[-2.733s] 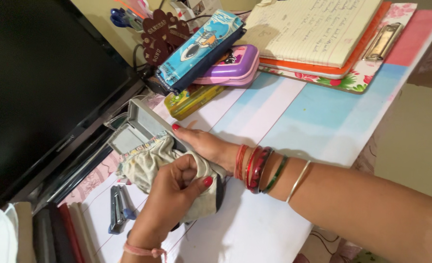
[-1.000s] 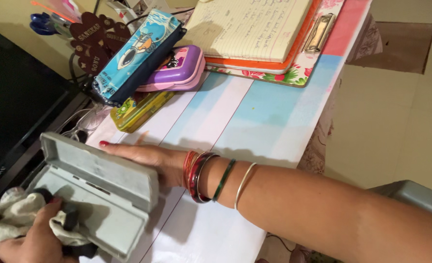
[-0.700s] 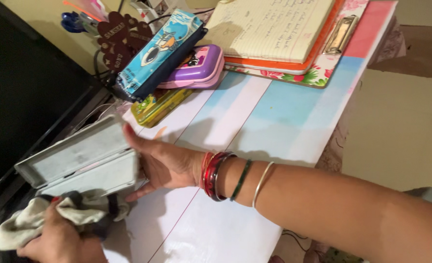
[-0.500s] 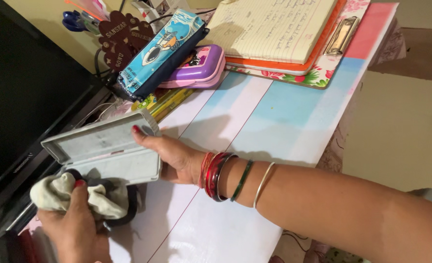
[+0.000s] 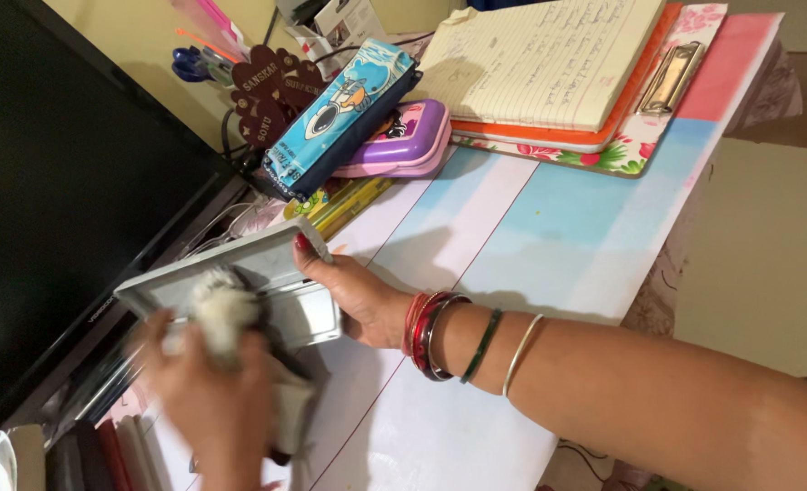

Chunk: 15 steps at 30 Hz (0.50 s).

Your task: The person organizes stationery items on a cluttered desk. They open a purple pencil case, place pens and a pencil sharpener inside, and close it. They then open a blue pouch, place a cloth, tape, and other small items inside, and close it. Finally, they wipe a small metal box with a cloth.

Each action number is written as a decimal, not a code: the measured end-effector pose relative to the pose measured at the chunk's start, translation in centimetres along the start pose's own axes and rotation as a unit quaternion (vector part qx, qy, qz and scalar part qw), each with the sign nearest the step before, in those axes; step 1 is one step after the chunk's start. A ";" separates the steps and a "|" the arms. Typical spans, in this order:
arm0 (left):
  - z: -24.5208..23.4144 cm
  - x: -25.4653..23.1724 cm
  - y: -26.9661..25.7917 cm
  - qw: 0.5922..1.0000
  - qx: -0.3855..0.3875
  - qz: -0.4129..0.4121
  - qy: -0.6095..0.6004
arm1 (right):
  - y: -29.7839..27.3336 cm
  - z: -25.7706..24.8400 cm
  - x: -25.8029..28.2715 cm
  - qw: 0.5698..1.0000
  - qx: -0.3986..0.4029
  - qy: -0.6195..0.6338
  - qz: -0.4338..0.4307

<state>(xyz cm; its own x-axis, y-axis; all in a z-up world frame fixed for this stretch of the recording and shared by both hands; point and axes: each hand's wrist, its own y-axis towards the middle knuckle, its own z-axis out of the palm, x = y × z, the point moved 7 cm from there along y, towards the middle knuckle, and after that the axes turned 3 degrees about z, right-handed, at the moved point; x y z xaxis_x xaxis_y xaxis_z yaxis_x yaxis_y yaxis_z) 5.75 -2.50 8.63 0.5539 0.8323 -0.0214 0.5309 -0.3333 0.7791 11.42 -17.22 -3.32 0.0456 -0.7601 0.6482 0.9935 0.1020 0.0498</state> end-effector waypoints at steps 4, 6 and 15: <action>3.6 -1.0 -1.8 0.994 0.088 -0.037 -0.059 | -0.4 0.3 0.6 0.997 0.044 0.056 -0.002; 3.6 -2.7 -1.8 0.994 0.084 -0.006 -0.075 | -0.8 -0.3 0.8 0.999 -0.018 0.035 0.033; 1.5 -7.9 -1.7 0.978 0.068 0.109 -0.164 | -2.1 0.9 2.3 0.998 0.026 0.048 0.044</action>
